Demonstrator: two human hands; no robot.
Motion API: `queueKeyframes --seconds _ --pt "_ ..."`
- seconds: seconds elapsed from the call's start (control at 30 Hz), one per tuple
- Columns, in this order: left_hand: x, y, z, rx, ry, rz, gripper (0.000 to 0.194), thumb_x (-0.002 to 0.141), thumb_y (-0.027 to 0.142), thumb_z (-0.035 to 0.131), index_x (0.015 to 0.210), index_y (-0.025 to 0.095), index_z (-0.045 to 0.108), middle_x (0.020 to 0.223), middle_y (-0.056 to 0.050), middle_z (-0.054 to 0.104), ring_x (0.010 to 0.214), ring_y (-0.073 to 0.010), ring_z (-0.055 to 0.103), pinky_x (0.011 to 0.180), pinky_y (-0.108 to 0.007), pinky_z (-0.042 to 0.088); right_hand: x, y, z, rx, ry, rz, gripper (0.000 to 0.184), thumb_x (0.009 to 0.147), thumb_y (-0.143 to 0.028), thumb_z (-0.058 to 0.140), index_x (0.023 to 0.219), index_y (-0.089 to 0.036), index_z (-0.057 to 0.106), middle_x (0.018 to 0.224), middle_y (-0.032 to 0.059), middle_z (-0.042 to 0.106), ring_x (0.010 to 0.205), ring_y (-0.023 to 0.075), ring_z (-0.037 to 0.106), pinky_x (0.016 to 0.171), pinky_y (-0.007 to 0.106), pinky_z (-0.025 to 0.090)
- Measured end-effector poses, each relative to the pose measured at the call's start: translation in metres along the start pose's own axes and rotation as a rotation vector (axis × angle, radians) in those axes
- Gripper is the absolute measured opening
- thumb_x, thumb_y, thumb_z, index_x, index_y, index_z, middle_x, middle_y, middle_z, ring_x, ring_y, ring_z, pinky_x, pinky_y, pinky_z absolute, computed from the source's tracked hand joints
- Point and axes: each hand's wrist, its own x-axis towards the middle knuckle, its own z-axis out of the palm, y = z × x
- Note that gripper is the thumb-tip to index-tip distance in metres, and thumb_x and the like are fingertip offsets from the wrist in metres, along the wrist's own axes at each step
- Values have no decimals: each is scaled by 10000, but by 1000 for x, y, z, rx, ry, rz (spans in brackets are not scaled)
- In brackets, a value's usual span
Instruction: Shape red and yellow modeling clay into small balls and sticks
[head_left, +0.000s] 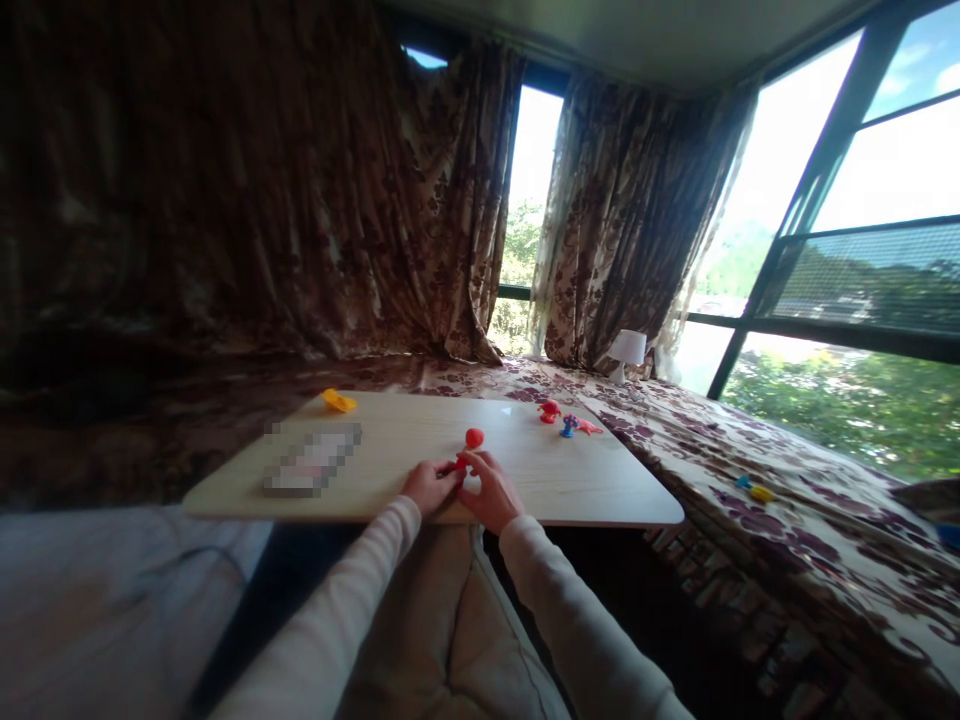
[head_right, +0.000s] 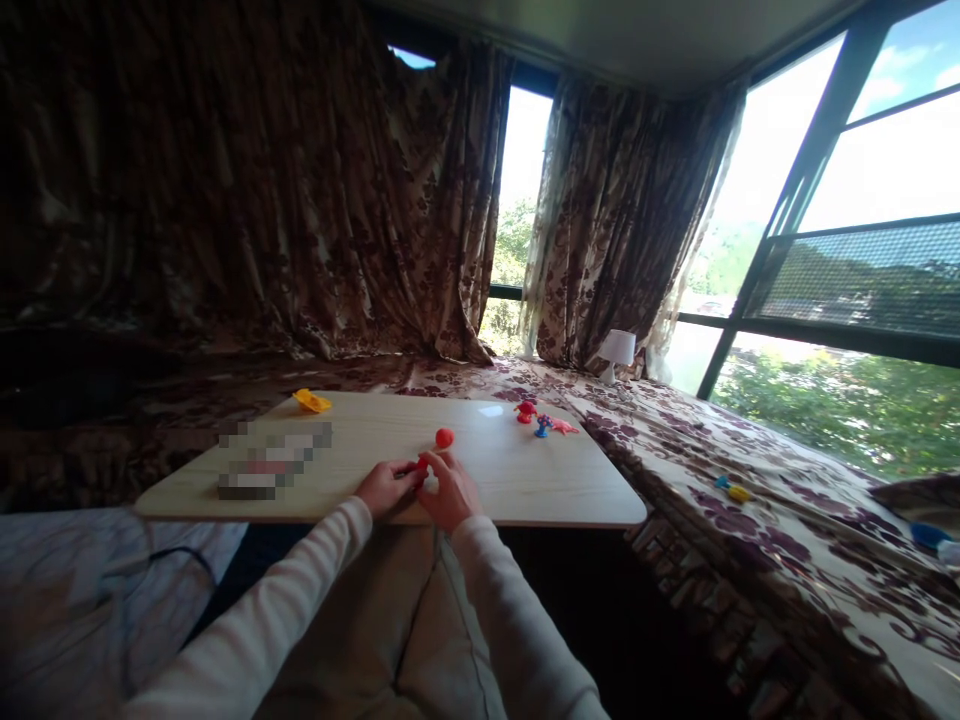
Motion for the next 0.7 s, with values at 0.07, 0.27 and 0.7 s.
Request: queueKeyframes --seconds 0.07,0.27,0.7 --pt "0 1 0 0 19 -15 318 653 422 629 790 156 736 706 -37 731 752 -207 657 686 -238 495 0 0 0 6 4 -10 467 675 -168 600 1135 -237 556 1086 42 571 839 164 578 784 312 480" --pt "0 2 0 13 37 -51 309 647 416 637 785 161 742 689 -37 732 740 -208 659 684 -236 494 0 1 1 -1 3 -6 511 672 -197 599 1174 -247 516 1092 47 564 840 175 578 784 335 476" --pt "-1 2 1 5 17 -52 349 650 425 644 822 138 742 716 -44 738 770 -225 667 684 -244 497 0 1 1 -43 5 -39 456 691 -181 595 1140 -241 541 1099 56 556 889 183 561 797 325 462"
